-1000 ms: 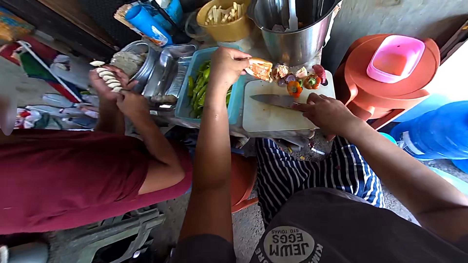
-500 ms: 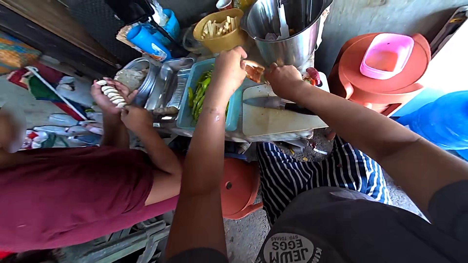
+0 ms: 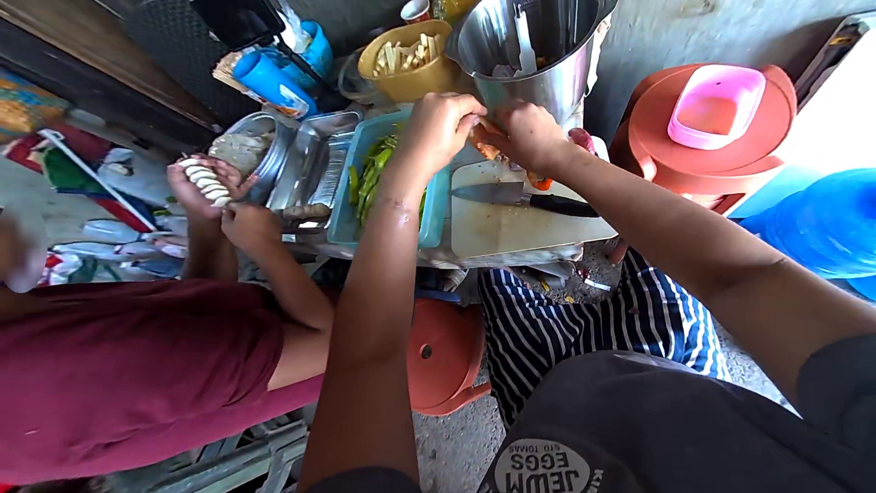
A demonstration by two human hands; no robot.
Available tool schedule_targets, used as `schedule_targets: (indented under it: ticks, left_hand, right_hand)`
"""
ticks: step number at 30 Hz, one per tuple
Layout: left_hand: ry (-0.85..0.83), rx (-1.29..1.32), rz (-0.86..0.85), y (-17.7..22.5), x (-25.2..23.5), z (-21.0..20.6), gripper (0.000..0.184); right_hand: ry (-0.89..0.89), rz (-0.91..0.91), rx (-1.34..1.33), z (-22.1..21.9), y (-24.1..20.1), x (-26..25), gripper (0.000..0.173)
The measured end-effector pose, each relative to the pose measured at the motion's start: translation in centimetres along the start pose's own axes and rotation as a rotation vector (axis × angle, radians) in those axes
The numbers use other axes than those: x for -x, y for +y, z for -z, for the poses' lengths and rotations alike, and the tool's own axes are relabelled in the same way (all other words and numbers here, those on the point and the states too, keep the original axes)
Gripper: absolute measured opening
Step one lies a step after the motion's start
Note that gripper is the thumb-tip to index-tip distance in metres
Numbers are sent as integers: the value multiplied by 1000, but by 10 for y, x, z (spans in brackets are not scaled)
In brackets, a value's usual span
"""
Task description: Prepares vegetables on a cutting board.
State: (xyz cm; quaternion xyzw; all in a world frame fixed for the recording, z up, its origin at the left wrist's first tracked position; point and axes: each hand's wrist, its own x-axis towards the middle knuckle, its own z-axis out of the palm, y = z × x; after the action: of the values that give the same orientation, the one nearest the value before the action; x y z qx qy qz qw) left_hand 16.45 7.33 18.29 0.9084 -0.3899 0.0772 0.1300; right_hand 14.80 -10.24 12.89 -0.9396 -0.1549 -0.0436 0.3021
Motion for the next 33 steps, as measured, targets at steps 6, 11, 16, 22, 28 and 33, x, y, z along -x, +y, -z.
schedule_targets:
  ticks: [6,11,16,22,28,33]
  left_hand:
    - [185,39,302,-10,3,-21,40]
    - [165,72,420,0,3,-37,43]
    - [470,309,135,-5,-4,-63,24]
    - [25,124,519,0,4,-61,27]
    - [399,371,414,-1,-1,-73,42]
    - [32,314,611,-4,-4,-72,53]
  right_hand:
    - [53,-115,-51,2,14,0,34]
    - [35,-160,-17,3,21,1,32]
    - [33,-147,-16,1,13,1,35]
    - [93,-140,-20,3,21,-2,31]
    - [132,-79,-39,-3,19,-3,31]
    - [188,-54,-45,1,25,-6,30]
